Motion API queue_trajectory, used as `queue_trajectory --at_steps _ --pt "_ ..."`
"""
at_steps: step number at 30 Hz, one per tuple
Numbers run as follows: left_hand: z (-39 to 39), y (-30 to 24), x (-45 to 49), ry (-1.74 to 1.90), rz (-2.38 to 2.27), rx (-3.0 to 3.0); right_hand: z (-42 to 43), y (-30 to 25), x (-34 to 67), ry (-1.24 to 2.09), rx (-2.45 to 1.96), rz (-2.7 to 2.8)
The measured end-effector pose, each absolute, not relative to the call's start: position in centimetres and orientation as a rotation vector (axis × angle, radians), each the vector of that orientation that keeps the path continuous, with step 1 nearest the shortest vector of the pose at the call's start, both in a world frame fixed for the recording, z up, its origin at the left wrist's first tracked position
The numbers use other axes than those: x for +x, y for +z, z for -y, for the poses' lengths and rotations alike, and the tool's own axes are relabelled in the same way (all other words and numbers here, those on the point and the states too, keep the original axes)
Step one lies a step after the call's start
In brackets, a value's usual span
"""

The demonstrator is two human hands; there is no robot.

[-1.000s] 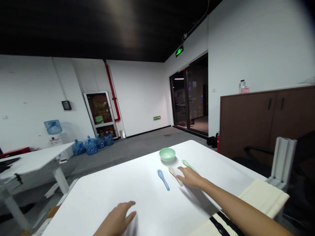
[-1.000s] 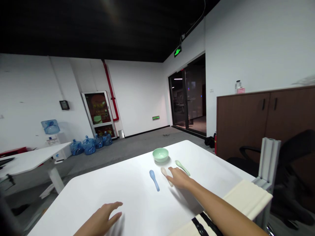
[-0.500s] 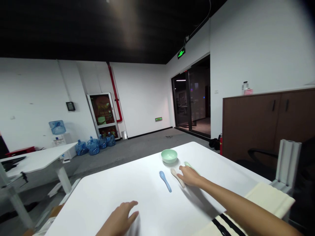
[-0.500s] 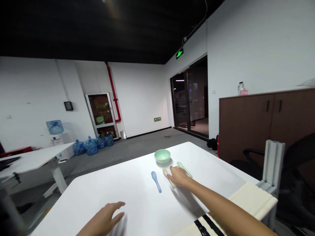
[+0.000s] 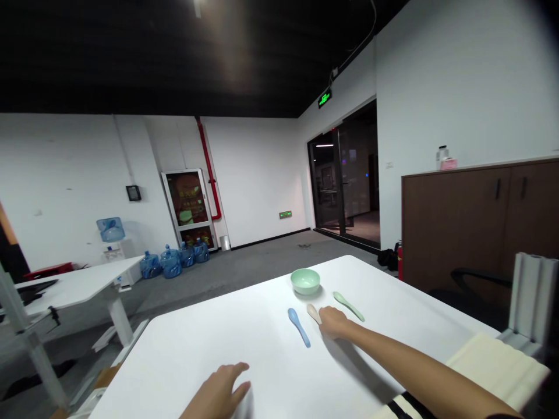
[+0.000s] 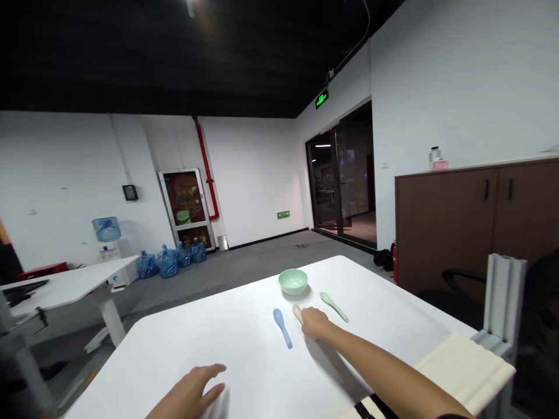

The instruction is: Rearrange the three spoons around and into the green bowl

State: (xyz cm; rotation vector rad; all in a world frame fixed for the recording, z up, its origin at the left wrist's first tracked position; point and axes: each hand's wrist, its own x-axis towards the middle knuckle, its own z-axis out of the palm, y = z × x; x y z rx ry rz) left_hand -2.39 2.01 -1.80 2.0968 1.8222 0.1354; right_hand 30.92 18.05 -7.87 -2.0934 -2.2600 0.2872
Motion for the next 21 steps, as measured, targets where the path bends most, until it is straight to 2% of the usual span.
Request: queue_trajectory --at_steps 16,21 --pt "-1.9 -1.6 -2.2 0.125 -1.816 2.096 -17.7 -8.0 31.3 0.245 -1.989 2.333" --pt "-1.8 -1.5 -2.2 0.152 -1.825 2.080 -18.1 -6.6 31.7 0.289 -1.935 2.303"
